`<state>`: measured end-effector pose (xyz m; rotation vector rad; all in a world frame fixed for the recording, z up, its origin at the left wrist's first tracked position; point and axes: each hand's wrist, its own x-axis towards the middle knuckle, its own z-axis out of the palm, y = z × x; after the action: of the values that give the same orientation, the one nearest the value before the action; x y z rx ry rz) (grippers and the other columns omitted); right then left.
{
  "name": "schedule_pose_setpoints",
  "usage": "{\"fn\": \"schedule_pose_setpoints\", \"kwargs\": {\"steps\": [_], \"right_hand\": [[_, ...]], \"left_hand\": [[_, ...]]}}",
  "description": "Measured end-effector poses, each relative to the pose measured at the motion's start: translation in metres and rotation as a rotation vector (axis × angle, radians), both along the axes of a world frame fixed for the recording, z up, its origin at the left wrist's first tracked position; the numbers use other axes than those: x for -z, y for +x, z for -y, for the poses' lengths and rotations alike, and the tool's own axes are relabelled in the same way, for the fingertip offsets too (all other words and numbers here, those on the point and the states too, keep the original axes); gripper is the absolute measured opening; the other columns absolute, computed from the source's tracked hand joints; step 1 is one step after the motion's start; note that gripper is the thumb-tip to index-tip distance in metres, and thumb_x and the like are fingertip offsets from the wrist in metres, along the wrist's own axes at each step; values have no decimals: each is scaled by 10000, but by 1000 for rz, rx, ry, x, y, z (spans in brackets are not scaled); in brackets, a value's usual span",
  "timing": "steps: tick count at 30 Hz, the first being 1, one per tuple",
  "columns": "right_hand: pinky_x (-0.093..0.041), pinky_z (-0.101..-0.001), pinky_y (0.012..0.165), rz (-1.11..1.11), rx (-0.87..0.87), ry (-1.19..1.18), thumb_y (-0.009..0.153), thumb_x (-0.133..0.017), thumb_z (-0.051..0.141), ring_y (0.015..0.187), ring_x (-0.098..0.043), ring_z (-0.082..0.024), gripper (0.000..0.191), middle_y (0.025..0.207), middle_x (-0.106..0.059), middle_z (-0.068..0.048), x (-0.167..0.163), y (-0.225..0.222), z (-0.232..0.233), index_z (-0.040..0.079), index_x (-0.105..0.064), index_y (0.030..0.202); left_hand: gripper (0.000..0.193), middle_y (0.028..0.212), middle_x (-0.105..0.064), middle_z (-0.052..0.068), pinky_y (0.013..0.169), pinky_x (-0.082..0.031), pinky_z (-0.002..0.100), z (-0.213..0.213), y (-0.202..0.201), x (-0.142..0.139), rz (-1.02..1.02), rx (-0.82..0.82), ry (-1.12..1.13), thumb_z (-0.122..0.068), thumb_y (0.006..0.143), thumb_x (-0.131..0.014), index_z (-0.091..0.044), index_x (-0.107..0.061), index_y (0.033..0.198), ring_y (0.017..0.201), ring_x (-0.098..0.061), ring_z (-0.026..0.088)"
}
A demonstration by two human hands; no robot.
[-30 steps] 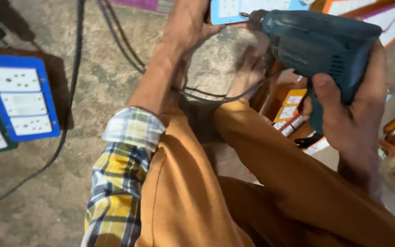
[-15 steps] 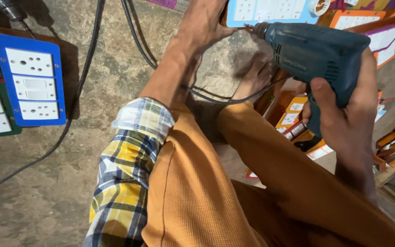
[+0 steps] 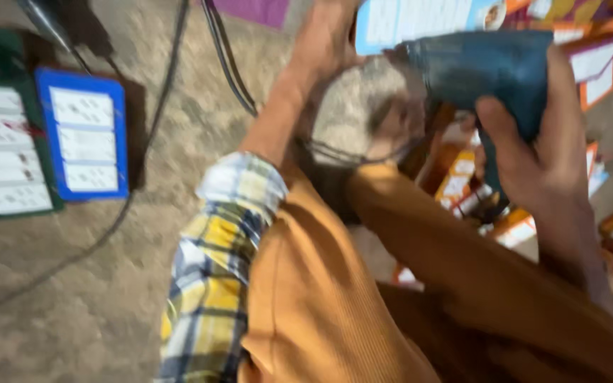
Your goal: The person uses a corded electric drill to drive screws into multiple plastic electrical socket boards of various colors. They handle each board one at a time, drilling into the corners to secure the internal components, then place the finished boards on the floor.
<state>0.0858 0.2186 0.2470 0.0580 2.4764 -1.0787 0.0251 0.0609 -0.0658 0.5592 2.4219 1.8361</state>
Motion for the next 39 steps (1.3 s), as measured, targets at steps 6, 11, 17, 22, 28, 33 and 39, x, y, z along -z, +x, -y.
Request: {"fn": "schedule_pose_setpoints", "kwargs": {"steps": [6,11,17,22,28,33,39], "right_hand": [[-526,-281,611,-9,298,-87,1132,-626,320,694,-614,-132,643,1097,-671,-66,2,0,-4,92,-278,1621],[-520,-264,669,-103,171,-74,1197,-622,336,837,-645,-158,635,1153,-657,-115,20,-4,-20,69,-276,1658],[-550,-252,654,-75,179,-68,1212,-644,356,841,-671,-153,684,1155,-673,-112,23,-4,-21,56,-244,1678],[-571,-257,662,-85,140,-5,1204,-624,356,872,-682,-153,668,1160,-668,-112,23,-1,-27,49,-254,1667],[-577,-271,903,-145,45,103,1166,-547,257,1045,-704,-174,592,1288,-666,-131,28,-1,-40,67,-299,1669],[-571,-283,693,-77,196,13,1254,-625,274,832,-648,-167,616,1153,-654,-116,25,1,-30,53,-238,1680],[-589,-284,855,-117,123,30,1213,-566,203,1004,-707,-193,604,1276,-658,-132,23,-1,-27,51,-219,1683]], "left_hand": [[824,1400,-606,207,1097,-513,456,12,2,-12,7,-7,40,-275,785,-970,-74,-522,1447,1290,-588,400],[896,1439,-596,169,1153,-489,454,12,3,-9,-99,-4,168,-171,703,-972,-113,-501,1463,1340,-573,391],[872,1349,-641,136,1104,-521,425,7,2,-5,57,1,69,-157,697,-958,-131,-525,1453,1240,-625,362],[875,1351,-643,125,1110,-516,429,4,3,-3,30,-8,41,-187,710,-977,-146,-521,1456,1238,-628,356],[923,1358,-637,120,1119,-501,442,3,5,-2,-6,-14,40,-214,683,-999,-156,-507,1462,1253,-619,351],[940,1380,-629,119,1132,-496,436,1,5,-1,-11,-16,71,-220,674,-999,-150,-500,1467,1264,-620,341],[891,1374,-649,100,1147,-515,414,0,5,4,29,-2,36,-205,737,-989,-157,-507,1484,1264,-638,323]]}}
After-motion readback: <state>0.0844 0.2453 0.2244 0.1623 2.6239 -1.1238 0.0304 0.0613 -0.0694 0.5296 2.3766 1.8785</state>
